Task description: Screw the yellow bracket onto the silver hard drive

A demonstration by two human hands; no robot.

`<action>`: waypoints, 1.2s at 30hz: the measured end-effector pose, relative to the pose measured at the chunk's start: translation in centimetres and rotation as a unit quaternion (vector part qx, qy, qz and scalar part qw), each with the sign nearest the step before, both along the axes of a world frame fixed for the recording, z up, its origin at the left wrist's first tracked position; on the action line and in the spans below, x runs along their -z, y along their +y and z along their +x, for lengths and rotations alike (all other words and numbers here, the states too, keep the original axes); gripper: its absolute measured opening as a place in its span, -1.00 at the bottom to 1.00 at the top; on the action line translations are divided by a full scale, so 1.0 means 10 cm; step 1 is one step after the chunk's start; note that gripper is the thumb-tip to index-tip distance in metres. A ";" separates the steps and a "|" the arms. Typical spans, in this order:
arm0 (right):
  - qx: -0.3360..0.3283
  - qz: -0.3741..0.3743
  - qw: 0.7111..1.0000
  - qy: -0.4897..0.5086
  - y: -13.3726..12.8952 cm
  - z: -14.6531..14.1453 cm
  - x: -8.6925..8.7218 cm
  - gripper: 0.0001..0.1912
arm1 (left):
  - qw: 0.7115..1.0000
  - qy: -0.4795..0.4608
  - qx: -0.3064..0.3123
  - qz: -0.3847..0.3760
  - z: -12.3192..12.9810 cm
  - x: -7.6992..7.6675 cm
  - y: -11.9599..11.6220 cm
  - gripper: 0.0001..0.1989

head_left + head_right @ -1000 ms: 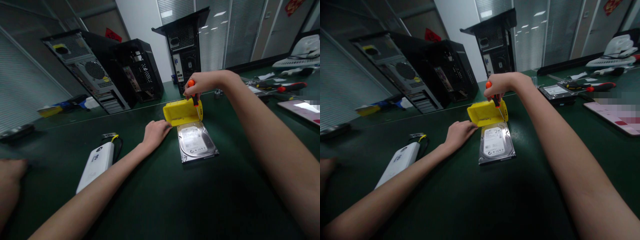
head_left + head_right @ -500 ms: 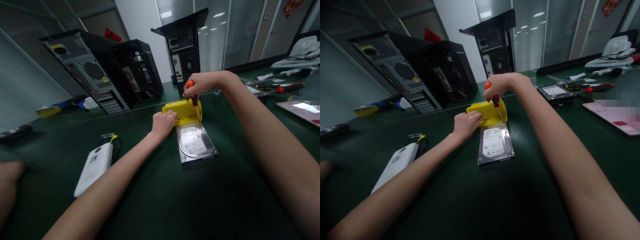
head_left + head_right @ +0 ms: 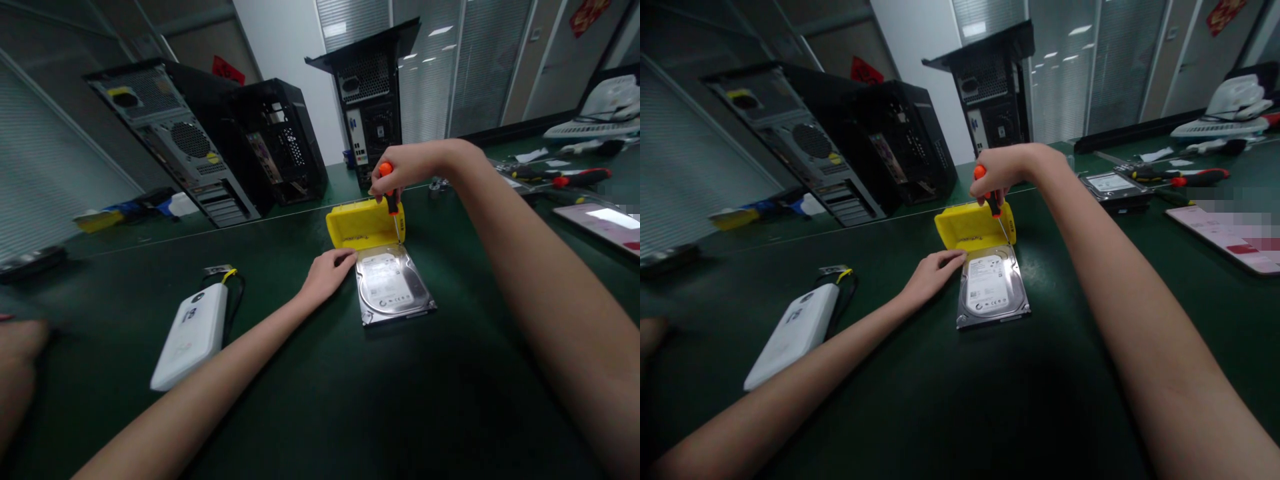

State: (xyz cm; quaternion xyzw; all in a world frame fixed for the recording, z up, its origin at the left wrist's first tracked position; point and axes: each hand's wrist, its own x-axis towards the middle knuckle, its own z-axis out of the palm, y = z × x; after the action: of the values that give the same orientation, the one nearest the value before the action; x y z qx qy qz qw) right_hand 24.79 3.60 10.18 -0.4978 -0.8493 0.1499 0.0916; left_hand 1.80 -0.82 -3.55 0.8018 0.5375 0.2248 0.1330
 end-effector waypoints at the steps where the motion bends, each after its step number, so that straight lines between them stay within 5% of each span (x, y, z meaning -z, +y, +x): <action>1: 0.000 0.003 1.000 -0.003 0.00 0.00 0.00 -0.71 | 1.000 -0.003 -0.011 -0.011 0.03 0.00 -0.02 -0.58; 7: 0.015 0.004 1.000 -0.021 -0.02 0.01 -0.01 -0.60 | 0.997 0.047 -0.055 -0.008 0.23 0.01 -0.17 -0.19; 11: 0.014 0.012 1.000 -0.008 -0.09 0.06 -0.05 -0.55 | 0.995 0.028 -0.060 -0.073 0.27 -0.03 -0.18 -0.07; 15: -0.021 0.054 0.998 0.028 -0.25 0.15 -0.14 -0.50 | 0.995 0.016 -0.039 -0.091 0.24 -0.06 -0.30 -0.11; 20: 0.018 0.085 0.995 0.040 -0.42 0.25 -0.27 -0.44 | 0.996 0.024 -0.025 -0.087 0.19 -0.07 -0.57 -0.14; 24: 0.014 0.072 0.997 0.036 -0.44 0.29 -0.28 -0.44 | 0.997 0.035 -0.022 -0.067 0.14 -0.09 -0.52 -0.22; 28: 0.023 0.072 0.997 0.033 -0.39 0.29 -0.25 -0.45 | 1.000 0.004 0.025 0.006 0.02 -0.08 -0.25 -0.49; 30: 0.030 0.072 0.997 0.025 -0.36 0.28 -0.23 -0.48 | 0.996 -0.019 0.079 -0.022 -0.05 -0.08 -0.14 -0.55; 36: 0.046 0.055 0.997 0.019 -0.31 0.27 -0.22 -0.49 | 0.973 -0.032 0.208 -0.091 -0.08 -0.20 -0.26 -0.40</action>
State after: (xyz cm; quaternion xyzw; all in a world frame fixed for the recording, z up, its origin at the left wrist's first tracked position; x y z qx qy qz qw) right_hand 27.50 0.52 12.37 -0.5274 -0.8307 0.1083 0.1419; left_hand 1.01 -3.46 -1.57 0.8730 0.3728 0.1676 0.2661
